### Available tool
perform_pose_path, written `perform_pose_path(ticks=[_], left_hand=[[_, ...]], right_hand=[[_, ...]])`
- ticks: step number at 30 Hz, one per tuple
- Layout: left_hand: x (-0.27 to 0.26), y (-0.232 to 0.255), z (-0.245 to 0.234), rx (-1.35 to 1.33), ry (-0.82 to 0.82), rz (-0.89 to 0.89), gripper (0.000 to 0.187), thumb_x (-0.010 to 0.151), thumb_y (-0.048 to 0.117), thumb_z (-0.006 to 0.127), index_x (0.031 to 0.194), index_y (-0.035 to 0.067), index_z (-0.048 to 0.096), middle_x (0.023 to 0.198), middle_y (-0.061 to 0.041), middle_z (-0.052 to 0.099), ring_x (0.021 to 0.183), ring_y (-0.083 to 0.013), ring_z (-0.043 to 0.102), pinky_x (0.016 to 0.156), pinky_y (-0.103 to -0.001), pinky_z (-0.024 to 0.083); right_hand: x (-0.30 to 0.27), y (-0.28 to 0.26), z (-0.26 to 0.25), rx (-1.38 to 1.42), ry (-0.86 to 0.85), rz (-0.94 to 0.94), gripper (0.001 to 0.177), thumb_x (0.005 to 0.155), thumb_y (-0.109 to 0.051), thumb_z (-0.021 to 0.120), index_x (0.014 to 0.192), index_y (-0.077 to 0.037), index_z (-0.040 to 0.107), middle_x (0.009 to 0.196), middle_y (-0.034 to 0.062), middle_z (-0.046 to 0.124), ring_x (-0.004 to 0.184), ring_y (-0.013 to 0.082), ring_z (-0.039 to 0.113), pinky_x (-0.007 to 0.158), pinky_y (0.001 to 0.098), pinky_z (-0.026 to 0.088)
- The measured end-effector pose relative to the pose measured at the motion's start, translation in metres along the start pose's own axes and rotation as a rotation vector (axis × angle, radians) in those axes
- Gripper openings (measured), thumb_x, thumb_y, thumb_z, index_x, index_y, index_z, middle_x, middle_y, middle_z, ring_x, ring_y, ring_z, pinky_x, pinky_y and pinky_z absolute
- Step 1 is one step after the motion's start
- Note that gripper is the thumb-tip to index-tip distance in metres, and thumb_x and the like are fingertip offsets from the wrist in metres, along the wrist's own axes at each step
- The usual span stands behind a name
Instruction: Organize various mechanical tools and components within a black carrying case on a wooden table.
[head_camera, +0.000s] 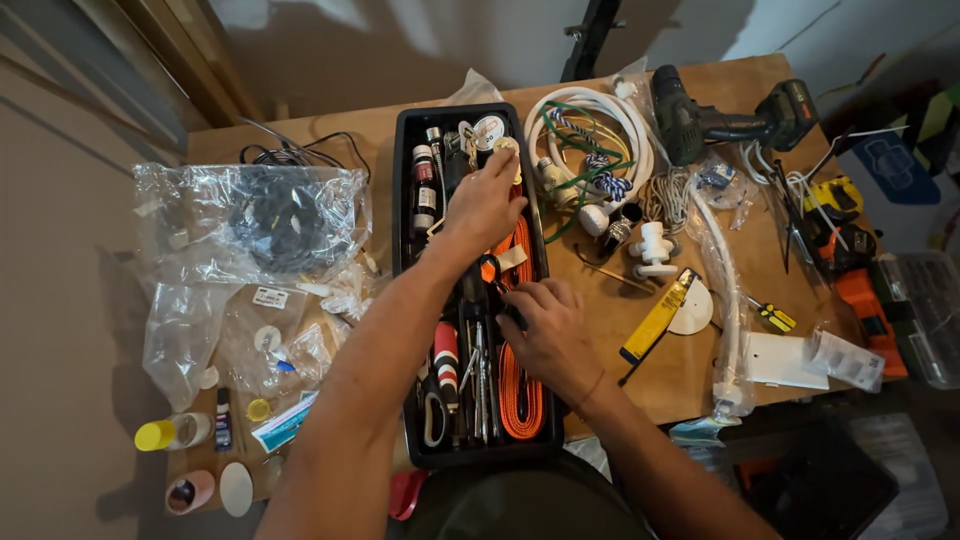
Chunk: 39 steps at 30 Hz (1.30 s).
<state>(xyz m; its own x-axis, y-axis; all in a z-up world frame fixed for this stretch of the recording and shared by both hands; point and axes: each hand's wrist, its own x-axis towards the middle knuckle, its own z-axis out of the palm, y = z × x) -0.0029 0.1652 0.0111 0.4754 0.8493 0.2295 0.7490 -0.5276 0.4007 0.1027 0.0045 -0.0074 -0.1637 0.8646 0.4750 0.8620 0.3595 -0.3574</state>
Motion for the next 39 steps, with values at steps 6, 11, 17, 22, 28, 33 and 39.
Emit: perform_pose_path(ticks=[6,11,17,22,28,33,39], left_hand=[[0.009,-0.009,0.009,-0.12,0.121,-0.254,0.052,0.076,0.037,0.064,0.117,0.01,0.047,0.122,-0.009,0.033,0.082,-0.0427,0.06,0.076,-0.045,0.051],[0.023,0.001,-0.004,-0.109,0.022,-0.311,0.066,0.079,0.035,0.062,0.13,0.008,0.031,0.122,-0.018,0.038,0.093,-0.0451,0.057,0.076,-0.048,0.05],[0.041,0.0,0.014,-0.01,-0.008,-0.383,0.075,0.073,0.038,0.065,0.129,0.008,0.027,0.109,-0.021,0.047,0.088,-0.0423,0.059,0.068,-0.048,0.052],[0.049,-0.004,0.022,-0.071,0.042,-0.452,0.067,0.071,0.024,0.06,0.126,0.003,0.03,0.096,-0.021,0.052,0.083,-0.0445,0.06,0.063,-0.048,0.053],[0.0,0.042,-0.083,-0.697,0.23,-0.568,0.061,0.071,0.012,0.064,0.125,0.008,0.035,0.079,-0.004,0.059,0.058,-0.01,0.055,0.05,-0.022,0.051],[-0.071,0.056,-0.108,-0.868,0.224,-0.4,0.07,0.063,0.039,0.066,0.121,0.008,0.04,0.112,-0.011,0.055,0.104,-0.0281,0.058,0.091,-0.043,0.048],[-0.138,0.09,-0.065,-0.861,0.112,-0.554,0.066,0.068,0.009,0.069,0.126,0.004,0.038,0.106,-0.008,0.062,0.087,-0.0213,0.066,0.077,-0.031,0.058]], right_hand=[[-0.004,0.002,0.001,-0.001,-0.021,-0.006,0.025,0.072,-0.029,0.064,0.095,-0.02,0.062,0.092,-0.0018,0.057,0.094,0.0185,0.049,0.068,0.0313,0.035],[-0.004,0.003,0.003,-0.029,-0.012,-0.042,0.024,0.073,-0.025,0.063,0.096,-0.019,0.062,0.093,-0.0016,0.059,0.093,0.0173,0.05,0.07,0.0305,0.033],[0.002,0.006,0.006,-0.09,-0.051,-0.056,0.03,0.074,-0.027,0.064,0.103,-0.018,0.059,0.087,-0.0009,0.058,0.09,0.0178,0.05,0.071,0.0317,0.032],[0.013,0.007,-0.001,0.084,-0.071,0.013,0.032,0.074,-0.017,0.064,0.105,-0.018,0.059,0.081,-0.0037,0.059,0.084,0.0147,0.052,0.07,0.0296,0.033],[0.032,0.0,-0.062,0.776,-0.073,0.651,0.024,0.076,0.001,0.048,0.098,-0.005,0.055,0.095,0.0082,0.055,0.085,0.0176,0.054,0.076,0.0245,0.05],[0.057,0.005,-0.104,0.861,0.256,0.424,0.015,0.087,0.001,0.05,0.102,0.002,0.05,0.091,0.0141,0.054,0.077,0.0206,0.058,0.073,0.025,0.054],[0.097,0.007,-0.091,0.783,0.265,0.057,0.015,0.084,0.008,0.056,0.097,0.0,0.052,0.095,0.0134,0.053,0.083,0.022,0.057,0.078,0.0272,0.053]])
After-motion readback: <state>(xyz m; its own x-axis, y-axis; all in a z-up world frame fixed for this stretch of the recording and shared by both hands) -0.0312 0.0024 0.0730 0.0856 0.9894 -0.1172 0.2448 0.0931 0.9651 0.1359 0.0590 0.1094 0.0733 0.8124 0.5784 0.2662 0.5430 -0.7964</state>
